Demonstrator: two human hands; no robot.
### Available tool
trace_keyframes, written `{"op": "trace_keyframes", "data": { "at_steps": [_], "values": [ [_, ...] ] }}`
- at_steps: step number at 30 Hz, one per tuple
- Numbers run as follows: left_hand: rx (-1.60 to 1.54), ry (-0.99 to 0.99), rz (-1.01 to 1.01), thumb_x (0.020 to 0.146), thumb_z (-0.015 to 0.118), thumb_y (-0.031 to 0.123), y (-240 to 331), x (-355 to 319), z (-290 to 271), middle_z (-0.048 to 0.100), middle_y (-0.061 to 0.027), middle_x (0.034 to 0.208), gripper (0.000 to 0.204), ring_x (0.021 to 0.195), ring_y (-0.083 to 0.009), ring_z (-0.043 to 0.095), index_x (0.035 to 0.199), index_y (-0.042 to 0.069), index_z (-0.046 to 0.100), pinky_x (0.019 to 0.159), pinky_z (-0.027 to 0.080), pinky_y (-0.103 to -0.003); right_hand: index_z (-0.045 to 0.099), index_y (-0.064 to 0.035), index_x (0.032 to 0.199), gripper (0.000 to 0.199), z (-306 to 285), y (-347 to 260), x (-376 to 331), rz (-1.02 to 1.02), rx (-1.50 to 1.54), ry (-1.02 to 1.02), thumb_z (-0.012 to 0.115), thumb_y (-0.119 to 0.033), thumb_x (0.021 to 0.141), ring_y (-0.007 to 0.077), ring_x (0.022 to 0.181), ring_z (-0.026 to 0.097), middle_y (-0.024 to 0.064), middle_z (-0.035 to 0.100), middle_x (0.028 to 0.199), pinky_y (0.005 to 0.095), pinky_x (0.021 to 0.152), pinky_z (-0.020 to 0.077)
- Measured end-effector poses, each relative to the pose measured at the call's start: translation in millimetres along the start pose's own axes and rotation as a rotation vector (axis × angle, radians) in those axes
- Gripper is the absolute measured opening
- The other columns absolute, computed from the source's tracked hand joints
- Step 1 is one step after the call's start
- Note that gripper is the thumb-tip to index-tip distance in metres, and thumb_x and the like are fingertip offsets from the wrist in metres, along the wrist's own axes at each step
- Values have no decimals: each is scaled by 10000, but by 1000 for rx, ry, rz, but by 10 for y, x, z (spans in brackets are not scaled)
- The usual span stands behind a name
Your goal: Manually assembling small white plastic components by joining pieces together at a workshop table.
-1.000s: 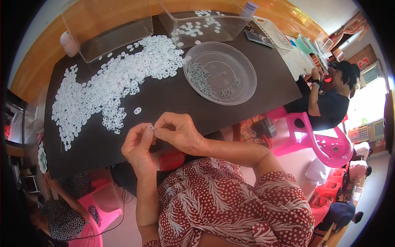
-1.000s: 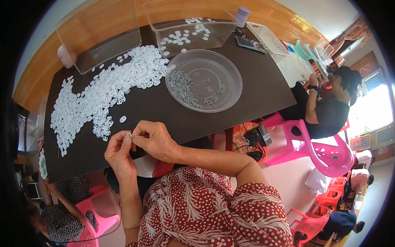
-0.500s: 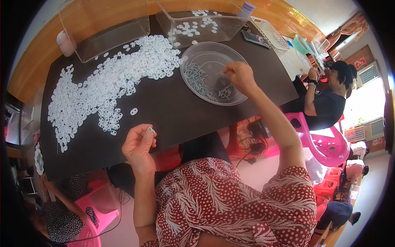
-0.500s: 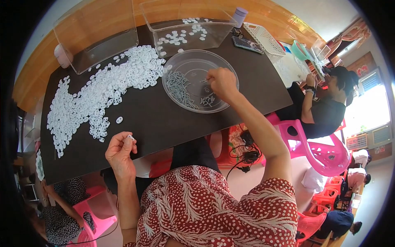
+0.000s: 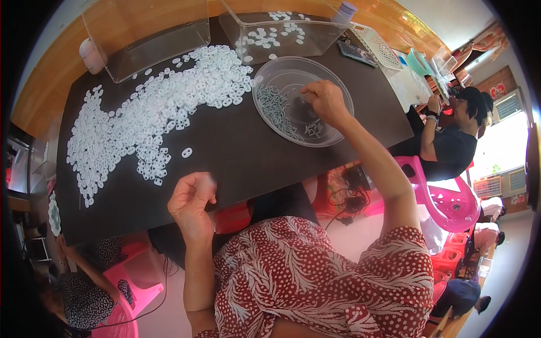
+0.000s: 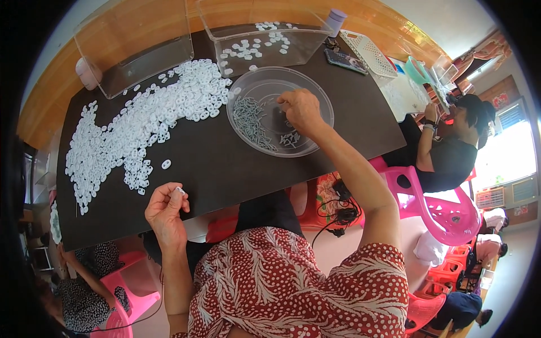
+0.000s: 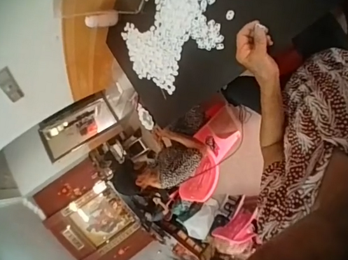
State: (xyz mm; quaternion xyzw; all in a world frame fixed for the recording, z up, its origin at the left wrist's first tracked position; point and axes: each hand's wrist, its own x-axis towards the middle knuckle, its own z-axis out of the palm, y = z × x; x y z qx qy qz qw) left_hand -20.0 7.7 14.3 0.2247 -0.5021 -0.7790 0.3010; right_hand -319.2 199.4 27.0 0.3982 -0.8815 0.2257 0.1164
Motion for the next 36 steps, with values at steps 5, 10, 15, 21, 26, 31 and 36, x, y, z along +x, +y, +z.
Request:
{"op": "trace_keyframes", "data": {
  "at_steps": [5,10,15,21,26,31,36],
  "values": [
    [-6,9,5,834,629,31,8,-10,4,598,-55,723,93,576,-87,500,906,-25,617,540,412,-202,687,-84,870,170,74,25,184,20,-18,26,591,-107,732,311,800,589,131,611,774,400,728,458],
    [-1,13,7,832,633,29,11,-34,0,602,-55,731,94,593,-89,508,904,-29,619,554,422,-207,691,-93,858,156,200,62,363,-47,-57,6,602,-118,732,306,789,586,117,608,763,406,704,458],
    [-7,7,15,847,620,45,8,-43,-10,590,-67,734,108,601,-105,514,917,-36,609,557,417,-222,675,-114,769,78,269,45,410,-131,-85,13,618,-110,715,318,792,574,126,593,740,432,681,459],
    [-22,7,9,848,616,40,16,-45,-20,592,-70,741,110,594,-104,506,920,-42,607,557,413,-219,603,-45,725,26,290,54,399,-334,-160,39,596,-71,726,319,783,560,123,578,751,428,678,457],
    [-69,12,-24,850,600,20,34,-30,-6,591,-78,757,106,589,-107,498,930,-50,603,553,411,-220,555,-31,720,34,272,23,397,-341,-159,52,565,-56,742,356,785,555,133,585,752,439,678,455],
    [-136,33,-46,843,606,11,70,-9,-24,594,-79,772,193,615,-109,500,1017,-71,602,554,406,-224,583,-21,792,38,-56,-733,233,-135,193,-84,598,-56,792,179,682,555,75,581,745,294,631,448],
    [-168,49,-25,854,608,35,117,-34,-45,600,-76,774,113,609,-105,498,927,-50,605,551,403,-225,613,-34,855,65,-108,-1530,-76,-77,703,-278,637,-40,795,52,680,502,0,547,713,209,613,429]
  ]
}}
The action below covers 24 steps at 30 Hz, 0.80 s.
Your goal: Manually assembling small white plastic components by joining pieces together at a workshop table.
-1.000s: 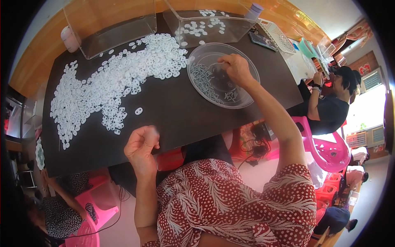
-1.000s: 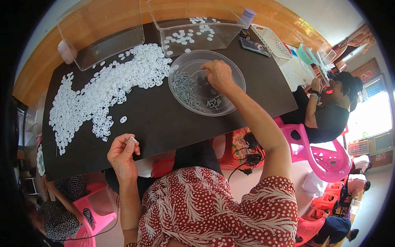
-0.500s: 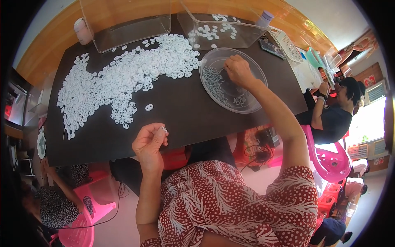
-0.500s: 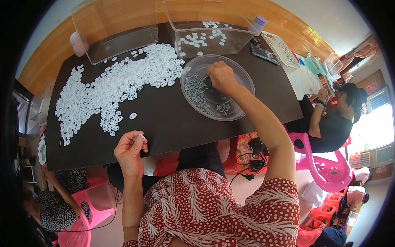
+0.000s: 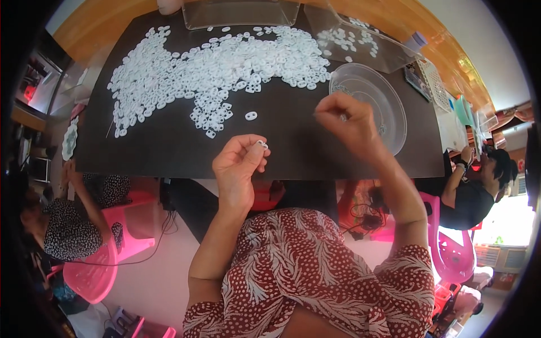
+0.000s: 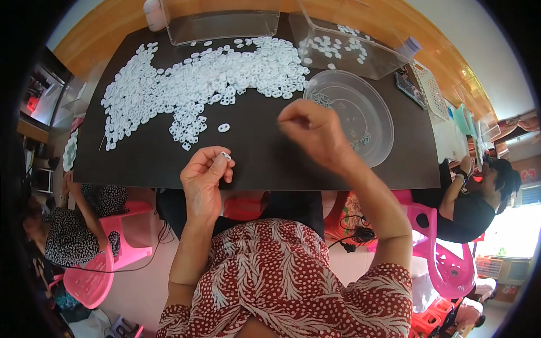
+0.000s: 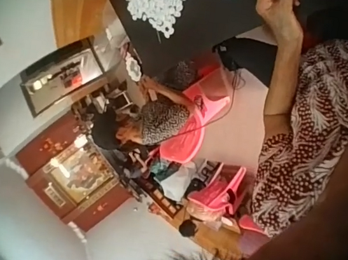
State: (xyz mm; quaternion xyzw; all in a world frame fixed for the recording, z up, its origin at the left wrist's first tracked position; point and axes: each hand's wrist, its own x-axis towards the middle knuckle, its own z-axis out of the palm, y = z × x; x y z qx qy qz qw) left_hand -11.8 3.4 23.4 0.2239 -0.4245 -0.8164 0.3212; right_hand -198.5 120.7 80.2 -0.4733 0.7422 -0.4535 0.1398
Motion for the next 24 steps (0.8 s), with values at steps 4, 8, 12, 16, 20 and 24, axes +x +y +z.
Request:
{"op": "trace_keyframes", "data": {
  "at_steps": [4,8,12,16,20,24],
  "values": [
    [3,-25,-19,866,598,58,43,-64,-4,610,-51,783,79,621,-71,512,909,-8,596,565,414,-187,620,-27,865,82,380,-200,-57,21,252,-182,636,-11,787,41,686,494,-11,551,792,199,605,417],
    [48,-14,15,879,589,77,86,-134,-39,607,-34,779,83,628,-60,508,916,2,593,568,410,-177,617,-9,881,86,530,-277,-28,9,328,-326,624,29,804,40,780,531,-11,571,817,195,693,429],
    [123,5,38,886,585,87,122,-182,-55,602,-22,785,91,651,-55,506,917,1,592,588,412,-177,618,-5,843,54,663,-288,-41,4,406,-301,619,0,790,16,642,487,-13,579,727,184,556,406],
    [128,4,91,880,598,95,88,-190,-64,602,-25,776,107,630,-54,496,906,-8,599,568,400,-172,607,10,877,78,660,-309,-50,87,436,-306,631,-1,804,34,707,532,-2,600,772,196,625,442],
    [176,2,99,883,598,106,89,-200,-64,597,-14,781,116,648,-45,492,915,-6,599,585,399,-166,606,6,907,106,645,-315,-43,122,388,-335,646,-1,809,49,768,556,7,606,829,208,687,464],
    [175,6,100,887,596,109,70,-215,-75,594,-11,787,122,660,-41,492,922,-8,597,594,400,-164,607,7,904,106,653,-312,-40,128,370,-345,650,-6,808,46,758,547,4,602,823,205,674,459]
  ]
}}
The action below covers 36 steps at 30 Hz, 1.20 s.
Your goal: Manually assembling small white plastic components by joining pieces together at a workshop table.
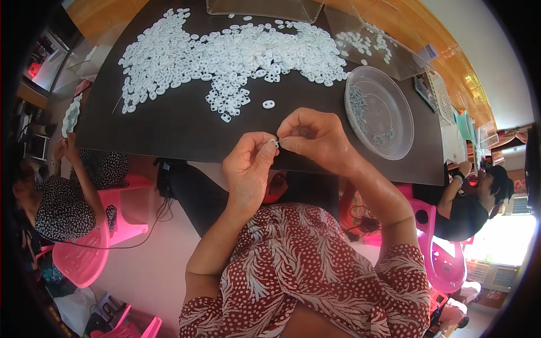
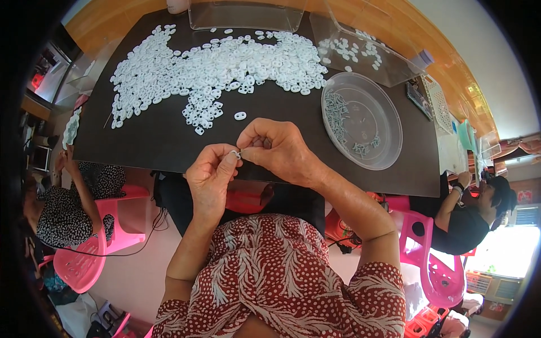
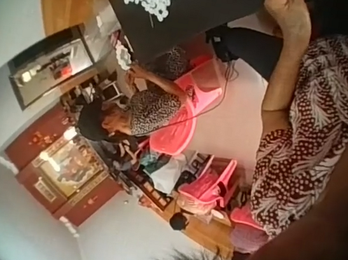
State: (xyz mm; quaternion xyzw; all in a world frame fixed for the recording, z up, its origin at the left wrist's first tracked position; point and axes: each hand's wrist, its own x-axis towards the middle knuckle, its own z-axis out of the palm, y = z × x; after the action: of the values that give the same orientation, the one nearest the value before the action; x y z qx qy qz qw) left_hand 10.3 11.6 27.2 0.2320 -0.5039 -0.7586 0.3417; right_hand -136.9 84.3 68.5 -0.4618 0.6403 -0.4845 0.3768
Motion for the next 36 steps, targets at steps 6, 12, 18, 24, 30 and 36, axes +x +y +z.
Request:
{"op": "trace_keyframes", "data": {
  "at_steps": [6,12,18,24,30,36],
  "values": [
    [138,-1,85,893,591,105,-29,-4,-22,583,-2,781,118,665,-38,479,916,-10,590,602,396,-165,613,4,887,101,23,-21,10,-13,-45,-16,657,-13,798,42,752,538,-1,600,816,200,666,453],
    [279,23,196,900,579,97,-97,-6,-37,576,3,772,106,661,-35,473,910,-8,587,596,392,-161,617,1,888,116,101,-27,3,5,-42,15,669,-28,789,35,742,537,-11,606,807,196,660,453],
    [195,81,174,897,582,89,-77,8,-48,577,2,757,102,644,-35,473,887,-12,594,577,396,-163,603,9,833,60,249,63,30,-65,2,132,629,-22,789,52,653,521,9,588,703,220,568,432],
    [215,128,211,893,590,92,-111,-12,-58,583,2,744,106,618,-34,472,884,-13,601,548,393,-164,572,-1,790,51,329,67,43,-290,-370,203,604,-35,769,254,718,550,90,571,750,348,635,450],
    [134,196,261,889,598,97,-153,-40,-25,585,0,730,105,585,-34,457,874,-7,602,517,380,-164,553,-8,779,51,441,142,38,-319,-353,212,564,-55,795,285,732,548,94,564,743,371,646,447],
    [87,190,184,886,596,84,-171,-2,-86,594,-11,735,94,581,-38,472,886,-10,608,515,388,-164,570,-9,780,67,449,179,71,-227,-292,227,570,-73,797,285,747,558,100,577,764,368,669,455]
  ]
}}
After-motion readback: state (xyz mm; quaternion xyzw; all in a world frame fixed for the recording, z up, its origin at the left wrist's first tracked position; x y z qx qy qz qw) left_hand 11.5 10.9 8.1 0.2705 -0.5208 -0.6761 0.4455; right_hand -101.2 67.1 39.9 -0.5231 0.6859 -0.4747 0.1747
